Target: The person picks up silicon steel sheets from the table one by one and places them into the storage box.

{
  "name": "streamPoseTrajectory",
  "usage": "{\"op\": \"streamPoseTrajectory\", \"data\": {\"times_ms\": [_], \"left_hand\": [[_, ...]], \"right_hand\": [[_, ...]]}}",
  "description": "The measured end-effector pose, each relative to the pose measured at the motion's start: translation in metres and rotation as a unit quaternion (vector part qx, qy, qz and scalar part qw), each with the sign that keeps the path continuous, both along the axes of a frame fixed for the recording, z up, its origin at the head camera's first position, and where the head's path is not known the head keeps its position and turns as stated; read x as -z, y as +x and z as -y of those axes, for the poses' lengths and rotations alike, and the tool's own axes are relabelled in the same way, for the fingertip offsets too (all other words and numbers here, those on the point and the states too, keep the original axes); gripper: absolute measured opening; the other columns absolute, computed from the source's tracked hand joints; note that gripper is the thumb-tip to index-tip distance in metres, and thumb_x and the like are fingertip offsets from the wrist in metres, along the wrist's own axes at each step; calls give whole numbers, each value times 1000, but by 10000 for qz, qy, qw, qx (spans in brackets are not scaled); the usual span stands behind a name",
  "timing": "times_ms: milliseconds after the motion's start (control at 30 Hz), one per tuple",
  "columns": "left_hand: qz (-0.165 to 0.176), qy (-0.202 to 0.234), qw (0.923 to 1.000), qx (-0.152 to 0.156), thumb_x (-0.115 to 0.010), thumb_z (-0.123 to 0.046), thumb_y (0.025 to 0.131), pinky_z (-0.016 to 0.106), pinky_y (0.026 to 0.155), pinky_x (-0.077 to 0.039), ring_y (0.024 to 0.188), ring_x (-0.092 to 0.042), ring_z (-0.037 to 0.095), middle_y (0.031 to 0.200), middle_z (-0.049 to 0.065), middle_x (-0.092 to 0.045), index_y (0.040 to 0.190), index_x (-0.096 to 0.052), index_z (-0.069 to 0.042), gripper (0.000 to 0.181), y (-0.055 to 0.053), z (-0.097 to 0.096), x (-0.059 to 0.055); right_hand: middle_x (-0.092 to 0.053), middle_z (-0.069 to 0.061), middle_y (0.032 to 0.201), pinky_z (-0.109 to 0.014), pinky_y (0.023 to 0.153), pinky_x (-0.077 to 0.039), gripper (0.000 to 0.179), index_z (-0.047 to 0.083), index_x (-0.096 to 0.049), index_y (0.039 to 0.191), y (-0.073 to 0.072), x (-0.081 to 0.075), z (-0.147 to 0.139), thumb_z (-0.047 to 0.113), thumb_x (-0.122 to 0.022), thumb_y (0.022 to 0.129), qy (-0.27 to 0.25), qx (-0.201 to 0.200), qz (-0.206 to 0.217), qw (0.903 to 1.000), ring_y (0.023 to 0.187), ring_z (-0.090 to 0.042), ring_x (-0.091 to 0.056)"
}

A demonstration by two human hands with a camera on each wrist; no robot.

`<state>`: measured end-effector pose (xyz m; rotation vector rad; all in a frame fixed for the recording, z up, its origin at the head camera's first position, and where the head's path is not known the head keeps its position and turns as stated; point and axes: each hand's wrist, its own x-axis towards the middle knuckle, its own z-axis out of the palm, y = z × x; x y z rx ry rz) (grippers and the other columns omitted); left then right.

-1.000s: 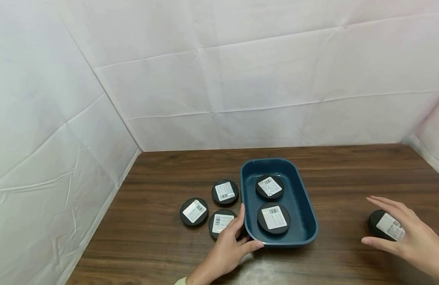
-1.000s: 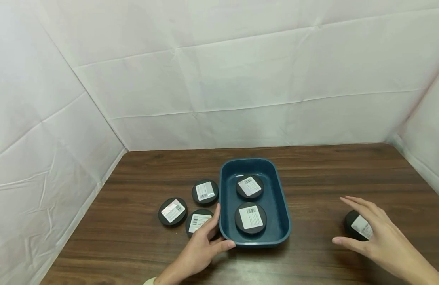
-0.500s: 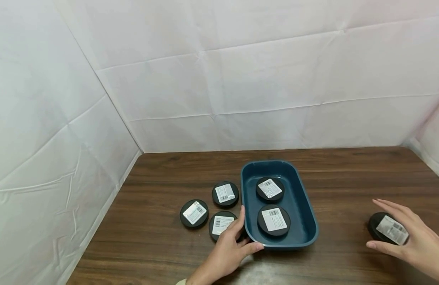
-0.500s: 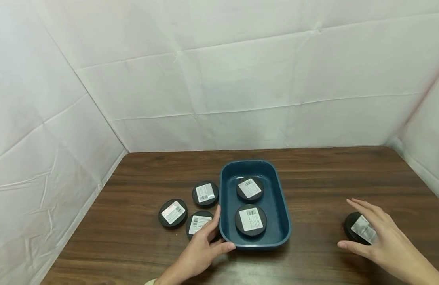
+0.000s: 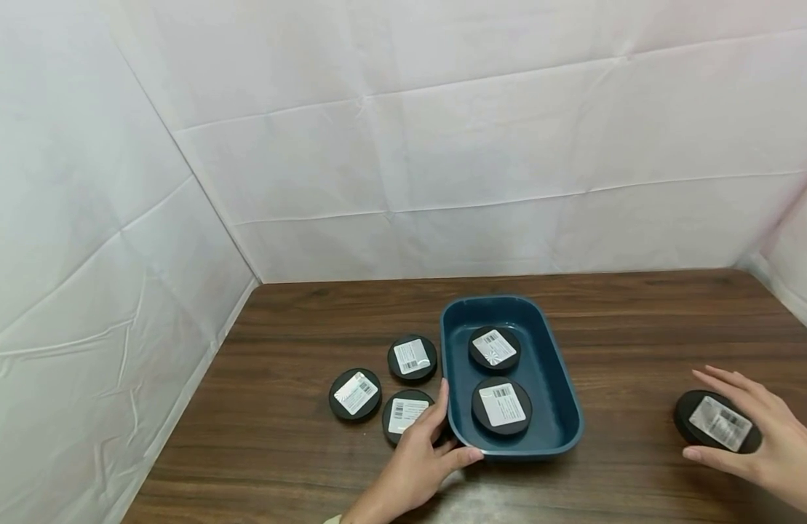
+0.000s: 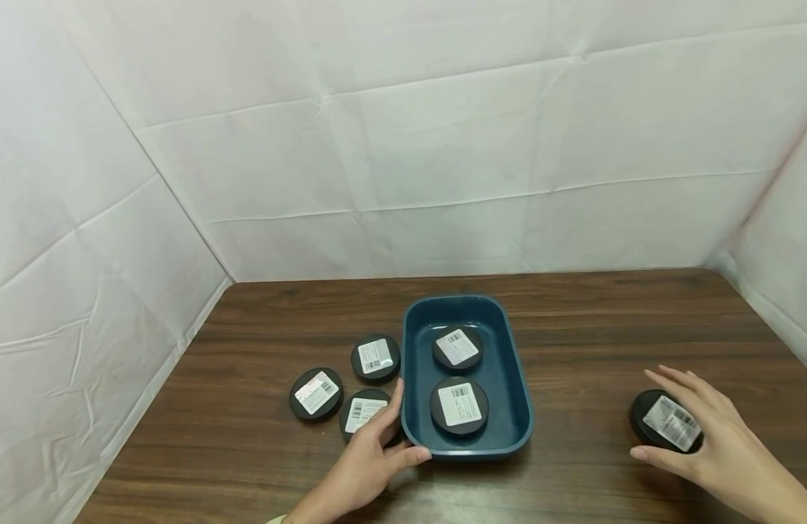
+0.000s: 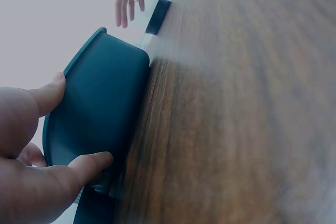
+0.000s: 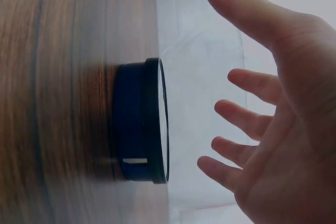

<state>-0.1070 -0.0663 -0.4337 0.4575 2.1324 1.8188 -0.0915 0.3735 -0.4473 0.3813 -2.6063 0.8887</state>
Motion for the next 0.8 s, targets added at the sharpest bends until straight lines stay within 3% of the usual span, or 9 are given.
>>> {"op": "streamPoseTrajectory", "data": {"times_ms": [33,100,367,467,533,600,633,700,800], "left_hand": [[5,4,10000,-1,-75,-18,90,27,107,-49,149,-33,32,165,23,-18,161,-9,-9,97,0,0,0],[12,-5,10000,-3,-75,-19,90,27,107,-49,149,-33,32,165,23,-18,161,-9,-9,97,0,0,0],[33,7,10000,7,-75,-21,90,26,107,-49,149,-33,32,165,22,-19,161,-9,-10,98,0,1,0],[48,14,10000,-5,-75,-20,90,26,106,-49,149,-34,32,165,21,-19,161,-9,-10,98,1,1,0],[52,15,10000,-21,-75,-19,90,26,106,-49,149,-34,32,165,21,-19,161,-9,-10,98,1,0,0],[50,10,10000,-34,-76,-19,90,27,106,-49,149,-34,32,165,21,-19,161,-10,-11,98,1,0,0],[49,8,10000,-33,-76,-19,90,27,106,-49,149,-34,32,165,21,-19,161,-10,-11,98,1,0,0],[47,7,10000,-35,-76,-20,90,27,106,-49,149,-34,32,165,21,-19,161,-10,-11,98,1,0,0],[46,11,10000,-30,-76,-21,90,27,106,-49,149,-34,32,165,21,-19,161,-10,-11,98,1,1,0]], "right_hand": [[-17,38,153,-81,111,9,112,9,-42,153,-1,1,-1,12,-97,55,-8,-9,-42,10000,145,16,0],[-17,40,152,-80,112,10,112,7,-43,152,-1,3,-4,11,-97,54,-20,-27,-102,9999,142,19,-2],[-20,37,152,-84,107,9,117,2,-41,151,-5,11,-15,4,-97,48,-200,-174,-253,9993,136,19,-11],[-21,36,152,-53,126,13,116,3,-41,152,-4,14,-17,3,-96,49,-202,-97,-208,9995,135,19,-12],[-19,36,152,-51,126,13,116,4,-40,152,-3,15,-18,3,-96,51,-214,-61,-145,9996,134,19,-12],[-19,36,152,-24,122,10,115,5,-41,152,-3,16,-19,3,-96,51,-192,13,-138,9997,134,19,-13],[-19,37,151,-23,122,10,115,5,-41,152,-3,16,-19,3,-96,52,-206,33,-115,9997,133,19,-13],[-17,38,150,-47,126,13,115,5,-39,154,-2,16,-20,3,-95,53,-236,25,-27,9997,132,21,-12],[-17,40,149,-40,126,12,115,6,-38,154,-2,17,-21,4,-95,55,-206,85,37,9997,132,22,-11]]}}
